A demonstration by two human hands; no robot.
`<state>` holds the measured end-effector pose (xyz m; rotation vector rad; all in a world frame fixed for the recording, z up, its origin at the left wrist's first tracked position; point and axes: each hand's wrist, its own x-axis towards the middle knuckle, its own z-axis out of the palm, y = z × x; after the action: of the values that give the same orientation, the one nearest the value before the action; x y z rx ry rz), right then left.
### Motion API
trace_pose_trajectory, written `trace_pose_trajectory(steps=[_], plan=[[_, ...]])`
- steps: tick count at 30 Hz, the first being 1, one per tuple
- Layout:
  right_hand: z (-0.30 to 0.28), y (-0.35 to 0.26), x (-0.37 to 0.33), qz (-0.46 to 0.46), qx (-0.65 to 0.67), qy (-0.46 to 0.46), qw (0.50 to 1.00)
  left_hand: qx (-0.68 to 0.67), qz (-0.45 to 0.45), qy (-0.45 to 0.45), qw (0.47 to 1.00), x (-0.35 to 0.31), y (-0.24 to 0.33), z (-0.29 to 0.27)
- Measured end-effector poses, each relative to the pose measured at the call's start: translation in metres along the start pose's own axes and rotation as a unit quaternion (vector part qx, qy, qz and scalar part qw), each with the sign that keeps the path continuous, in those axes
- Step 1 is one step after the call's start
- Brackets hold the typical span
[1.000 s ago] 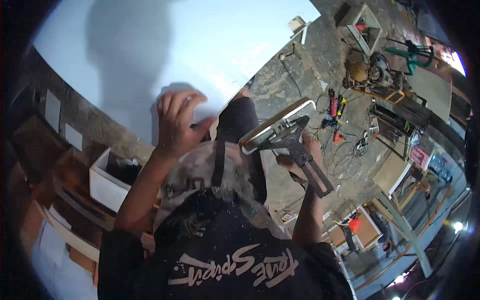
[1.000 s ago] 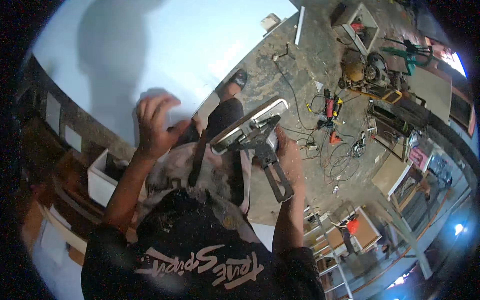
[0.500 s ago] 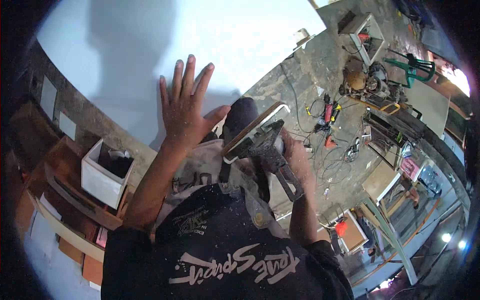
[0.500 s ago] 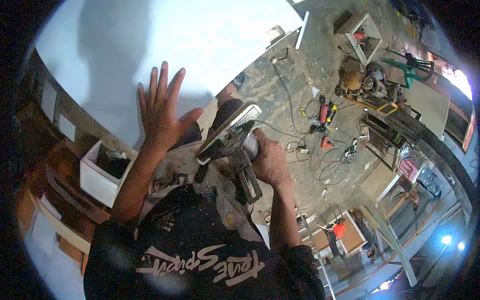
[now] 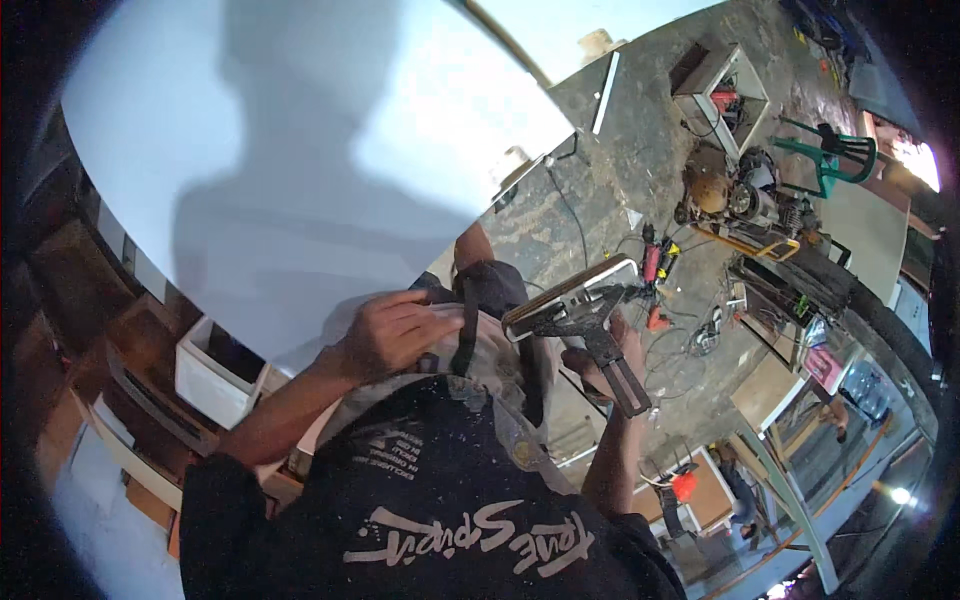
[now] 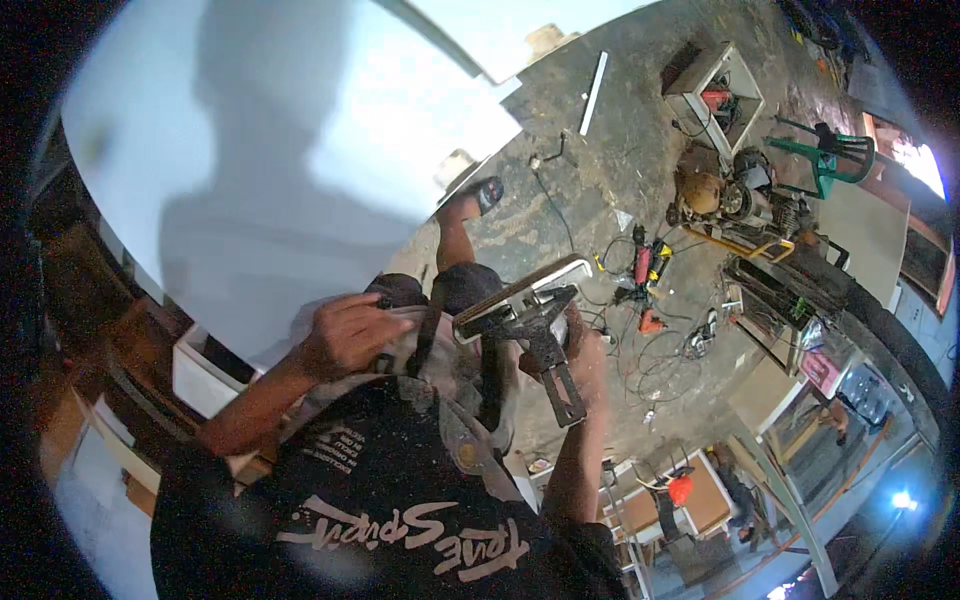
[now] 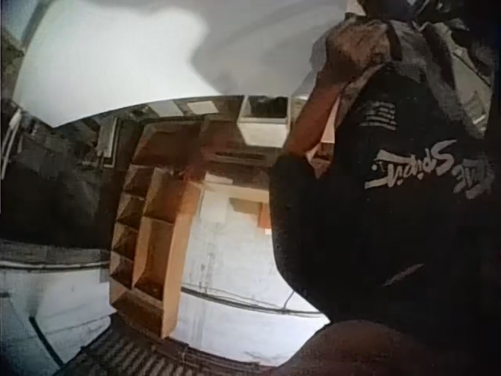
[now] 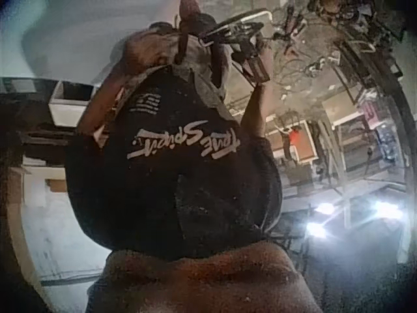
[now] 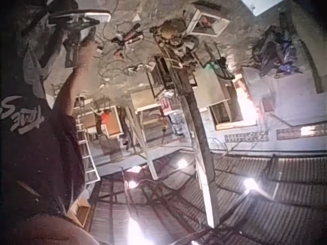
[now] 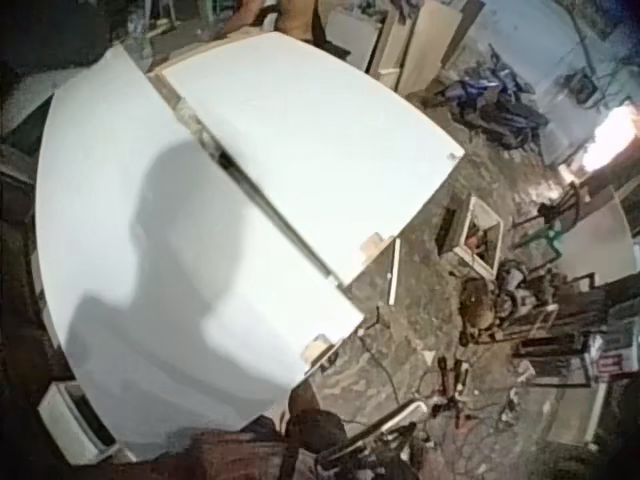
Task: The person trims the edges of a white laminate wooden board using a handheld router, moving it along the perimeter while holding the board steady with their other hand.
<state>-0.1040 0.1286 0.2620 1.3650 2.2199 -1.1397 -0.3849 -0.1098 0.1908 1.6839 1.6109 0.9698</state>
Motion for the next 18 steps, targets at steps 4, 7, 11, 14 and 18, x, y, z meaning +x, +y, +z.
trace_pose_trajectory(steps=[4,7,11,14,18], plan=[[-0.017,-0.005,0.043,0.009,0.021,-0.021,1.000,0.126,-0.051,0.075,0.988,0.032,-0.019,-0.036],[-0.010,-0.008,0.068,-0.012,0.058,-0.028,0.998,0.140,-0.092,0.043,0.985,0.079,-0.024,-0.058],[-0.026,-0.075,0.094,-0.040,0.043,-0.053,0.997,0.205,-0.055,-0.083,0.974,0.110,-0.024,-0.064],[-0.029,-0.094,0.105,-0.072,-0.025,-0.057,0.995,0.216,-0.048,-0.121,0.968,0.108,-0.028,-0.061],[-0.026,-0.099,0.113,-0.051,-0.031,-0.057,0.997,0.255,-0.058,-0.144,0.954,0.110,-0.025,-0.056]])
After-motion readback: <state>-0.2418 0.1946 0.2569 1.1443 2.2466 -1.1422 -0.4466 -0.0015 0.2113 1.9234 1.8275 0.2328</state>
